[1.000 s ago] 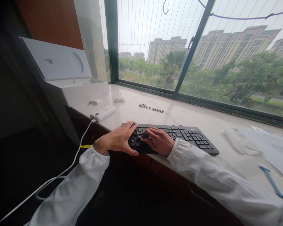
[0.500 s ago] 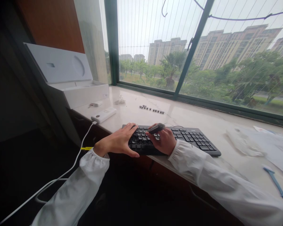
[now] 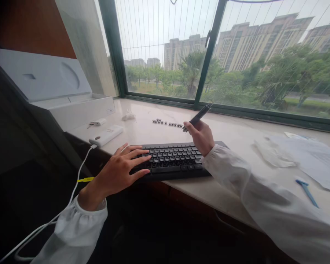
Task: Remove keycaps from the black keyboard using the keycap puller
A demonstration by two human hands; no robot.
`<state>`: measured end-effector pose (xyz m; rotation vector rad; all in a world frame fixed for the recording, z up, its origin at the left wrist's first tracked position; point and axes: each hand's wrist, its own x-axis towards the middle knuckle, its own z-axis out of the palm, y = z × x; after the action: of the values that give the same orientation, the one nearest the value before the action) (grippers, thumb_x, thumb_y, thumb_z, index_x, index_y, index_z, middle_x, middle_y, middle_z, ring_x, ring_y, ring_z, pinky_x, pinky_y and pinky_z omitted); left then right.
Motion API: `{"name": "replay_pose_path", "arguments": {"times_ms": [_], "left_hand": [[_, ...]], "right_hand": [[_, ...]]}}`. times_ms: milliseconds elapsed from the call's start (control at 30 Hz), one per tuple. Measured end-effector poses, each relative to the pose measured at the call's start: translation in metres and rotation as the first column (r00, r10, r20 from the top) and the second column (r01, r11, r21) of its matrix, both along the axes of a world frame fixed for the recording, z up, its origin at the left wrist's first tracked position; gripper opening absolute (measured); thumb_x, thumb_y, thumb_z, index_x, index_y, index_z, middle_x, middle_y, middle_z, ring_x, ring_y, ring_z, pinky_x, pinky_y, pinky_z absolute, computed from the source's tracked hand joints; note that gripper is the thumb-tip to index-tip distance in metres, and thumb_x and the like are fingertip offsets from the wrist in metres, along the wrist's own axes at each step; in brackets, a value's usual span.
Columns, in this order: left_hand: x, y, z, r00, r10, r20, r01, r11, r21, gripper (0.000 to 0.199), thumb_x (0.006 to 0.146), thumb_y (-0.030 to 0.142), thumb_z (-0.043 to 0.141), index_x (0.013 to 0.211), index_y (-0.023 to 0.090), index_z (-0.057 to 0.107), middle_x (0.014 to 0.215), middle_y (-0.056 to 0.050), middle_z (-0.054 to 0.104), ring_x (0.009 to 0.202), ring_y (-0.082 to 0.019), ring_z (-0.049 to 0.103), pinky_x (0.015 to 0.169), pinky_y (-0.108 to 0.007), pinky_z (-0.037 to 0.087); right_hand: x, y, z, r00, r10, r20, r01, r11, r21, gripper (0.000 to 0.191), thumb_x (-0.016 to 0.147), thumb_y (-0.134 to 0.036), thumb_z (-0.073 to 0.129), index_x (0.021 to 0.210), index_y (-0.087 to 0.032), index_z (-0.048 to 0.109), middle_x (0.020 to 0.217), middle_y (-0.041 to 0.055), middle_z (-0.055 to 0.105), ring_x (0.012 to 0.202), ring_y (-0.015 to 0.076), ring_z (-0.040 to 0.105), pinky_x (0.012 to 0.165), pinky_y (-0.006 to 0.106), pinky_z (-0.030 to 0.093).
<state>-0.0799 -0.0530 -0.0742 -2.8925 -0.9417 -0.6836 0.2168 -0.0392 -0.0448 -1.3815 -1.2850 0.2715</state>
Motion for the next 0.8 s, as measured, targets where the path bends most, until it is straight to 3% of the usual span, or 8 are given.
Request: {"name": "replay_pose_path", "arguments": {"times_ms": [233, 433, 633, 800], "left_hand": [[0.011, -0.023, -0.004, 0.992, 0.118, 0.034, -0.119, 0.992, 0.035, 0.036, 0.094, 0.047, 0.05, 0.122, 0.029, 0.063, 0.128, 0.0, 0.063, 0.123, -0.024, 0.051, 0.115, -0.055, 0.029], [0.02, -0.03, -0.006, 0.983, 0.174, 0.056, -0.178, 0.982, 0.069, 0.037, 0.092, 0.046, 0.052, 0.123, 0.027, 0.061, 0.128, -0.002, 0.062, 0.122, -0.024, 0.052, 0.115, -0.053, 0.03], [0.038, -0.036, -0.014, 0.982, 0.179, 0.06, -0.184, 0.977, 0.109, 0.043, 0.093, 0.048, 0.05, 0.128, 0.025, 0.058, 0.129, -0.004, 0.061, 0.122, -0.025, 0.051, 0.113, -0.054, 0.03], [0.046, -0.038, -0.019, 0.975, 0.214, 0.066, -0.222, 0.964, 0.148, 0.042, 0.093, 0.047, 0.049, 0.126, 0.022, 0.06, 0.13, -0.006, 0.06, 0.122, -0.027, 0.051, 0.113, -0.054, 0.03]], "right_hand": [[0.005, 0.003, -0.006, 0.999, 0.019, -0.028, -0.02, 0.999, -0.034, 0.04, 0.076, -0.056, 0.065, 0.08, -0.016, 0.067, 0.072, 0.0036, 0.064, 0.066, 0.0155, 0.056, 0.06, 0.029, 0.042], [0.011, 0.005, 0.006, 0.995, 0.003, -0.102, -0.005, 1.0, -0.014, 0.032, 0.075, -0.049, 0.068, 0.08, -0.017, 0.064, 0.072, 0.0021, 0.061, 0.064, 0.0131, 0.052, 0.058, 0.027, 0.042], [0.033, 0.014, 0.02, 0.968, -0.072, -0.241, 0.074, 0.997, 0.0, 0.019, 0.076, -0.036, 0.065, 0.081, -0.017, 0.061, 0.064, -0.0009, 0.053, 0.056, 0.0094, 0.046, 0.049, 0.022, 0.037], [0.062, 0.023, 0.016, 0.946, -0.139, -0.293, 0.129, 0.99, -0.051, 0.02, 0.076, -0.036, 0.063, 0.073, -0.017, 0.056, 0.054, -0.003, 0.045, 0.047, 0.0079, 0.037, 0.039, 0.021, 0.029]]}}
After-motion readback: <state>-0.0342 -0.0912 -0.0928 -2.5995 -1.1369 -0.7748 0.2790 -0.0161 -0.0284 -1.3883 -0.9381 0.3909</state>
